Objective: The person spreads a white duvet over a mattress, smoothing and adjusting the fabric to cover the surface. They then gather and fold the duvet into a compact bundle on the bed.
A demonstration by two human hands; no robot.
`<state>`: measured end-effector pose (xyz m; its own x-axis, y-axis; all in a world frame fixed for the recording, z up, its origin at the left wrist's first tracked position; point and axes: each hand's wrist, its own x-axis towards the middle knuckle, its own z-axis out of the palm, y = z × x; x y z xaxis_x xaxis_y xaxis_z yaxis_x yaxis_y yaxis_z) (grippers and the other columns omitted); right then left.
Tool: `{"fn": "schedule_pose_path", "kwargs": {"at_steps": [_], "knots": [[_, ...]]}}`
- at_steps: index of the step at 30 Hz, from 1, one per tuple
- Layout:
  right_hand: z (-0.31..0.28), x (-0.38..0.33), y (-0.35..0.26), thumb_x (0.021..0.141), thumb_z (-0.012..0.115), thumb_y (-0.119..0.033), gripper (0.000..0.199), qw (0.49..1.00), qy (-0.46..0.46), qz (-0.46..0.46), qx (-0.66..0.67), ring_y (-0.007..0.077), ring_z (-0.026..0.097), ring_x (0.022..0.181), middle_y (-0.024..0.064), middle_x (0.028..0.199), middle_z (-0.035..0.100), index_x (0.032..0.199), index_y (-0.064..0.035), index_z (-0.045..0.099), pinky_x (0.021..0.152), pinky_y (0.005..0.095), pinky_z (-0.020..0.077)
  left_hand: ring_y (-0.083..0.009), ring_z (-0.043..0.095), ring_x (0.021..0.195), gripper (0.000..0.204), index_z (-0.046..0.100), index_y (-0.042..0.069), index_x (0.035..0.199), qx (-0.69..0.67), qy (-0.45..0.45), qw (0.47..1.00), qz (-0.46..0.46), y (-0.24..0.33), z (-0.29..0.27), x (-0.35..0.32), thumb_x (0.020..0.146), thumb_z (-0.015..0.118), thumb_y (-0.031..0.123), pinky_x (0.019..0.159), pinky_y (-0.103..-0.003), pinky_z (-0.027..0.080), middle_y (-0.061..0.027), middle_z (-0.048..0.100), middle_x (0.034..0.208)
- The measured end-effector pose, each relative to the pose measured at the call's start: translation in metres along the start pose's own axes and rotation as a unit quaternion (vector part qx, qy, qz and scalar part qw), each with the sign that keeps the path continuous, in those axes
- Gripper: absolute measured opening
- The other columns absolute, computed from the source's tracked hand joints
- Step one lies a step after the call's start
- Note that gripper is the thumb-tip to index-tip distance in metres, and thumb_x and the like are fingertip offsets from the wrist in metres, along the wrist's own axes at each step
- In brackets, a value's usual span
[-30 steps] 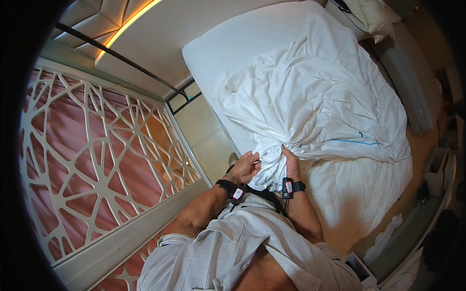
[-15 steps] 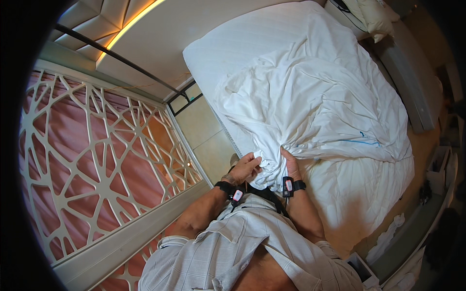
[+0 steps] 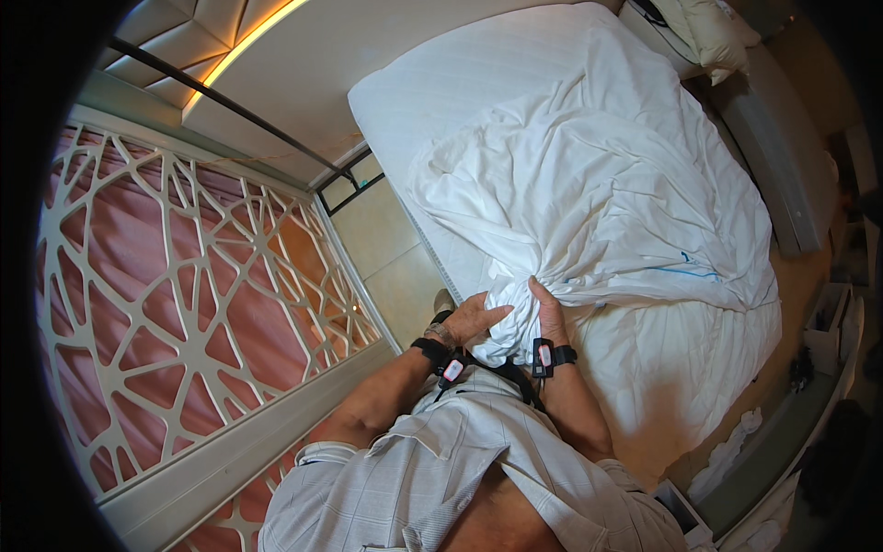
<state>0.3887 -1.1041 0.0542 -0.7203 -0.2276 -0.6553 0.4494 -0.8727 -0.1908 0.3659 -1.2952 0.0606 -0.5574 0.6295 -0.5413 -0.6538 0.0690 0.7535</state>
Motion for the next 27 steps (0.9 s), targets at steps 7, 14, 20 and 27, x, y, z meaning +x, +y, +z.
{"fn": "schedule_pose_path", "kwargs": {"at_steps": [7, 14, 20, 27], "knots": [[0.000, 0.002, 0.000, 0.098, 0.060, -0.034, 0.051, 0.999, -0.032, -0.013, 0.011, 0.0315, 0.071, 0.105, 0.0169, 0.119, 0.072, 0.131, 0.0037, 0.061, 0.098, 0.0435, 0.0559, -0.0128, 0.064, 0.108, 0.052, 0.063, 0.003, 0.135, -0.016, -0.065, 0.997, -0.039, 0.002, -0.006, -0.005, 0.097, 0.076, 0.035, 0.101, -0.031, 0.050, -0.0017, 0.071, 0.121], [-0.010, 0.001, 0.000, 0.096, 0.063, -0.034, 0.057, 0.998, -0.053, 0.002, 0.016, 0.0331, 0.070, 0.111, 0.0182, 0.128, 0.070, 0.139, 0.0033, 0.057, 0.104, 0.0445, 0.0533, -0.0138, 0.063, 0.101, 0.068, 0.066, -0.003, 0.124, 0.084, -0.096, 0.989, -0.076, -0.013, -0.010, -0.004, 0.088, 0.080, 0.053, 0.091, -0.030, 0.051, -0.0066, 0.072, 0.114], [0.012, -0.013, 0.000, 0.092, 0.071, -0.030, 0.059, 1.000, -0.009, -0.024, 0.010, 0.0326, 0.069, 0.112, 0.0164, 0.126, 0.070, 0.140, 0.0007, 0.056, 0.103, 0.0445, 0.0538, -0.0154, 0.062, 0.082, 0.084, 0.068, -0.006, 0.107, 0.328, -0.153, 0.912, -0.195, -0.004, -0.017, 0.004, 0.077, 0.079, 0.073, 0.068, -0.033, 0.051, -0.0107, 0.069, 0.094], [0.030, -0.030, -0.008, 0.093, 0.070, -0.034, 0.057, 0.997, -0.042, 0.058, 0.001, 0.0347, 0.071, 0.106, 0.0200, 0.122, 0.071, 0.136, 0.0011, 0.059, 0.098, 0.0475, 0.0568, -0.0122, 0.057, 0.064, 0.072, 0.071, 0.002, 0.108, 0.074, -0.106, 0.983, -0.134, -0.020, -0.020, -0.005, 0.091, 0.064, 0.072, 0.050, -0.028, 0.039, -0.0036, 0.067, 0.084]]}}
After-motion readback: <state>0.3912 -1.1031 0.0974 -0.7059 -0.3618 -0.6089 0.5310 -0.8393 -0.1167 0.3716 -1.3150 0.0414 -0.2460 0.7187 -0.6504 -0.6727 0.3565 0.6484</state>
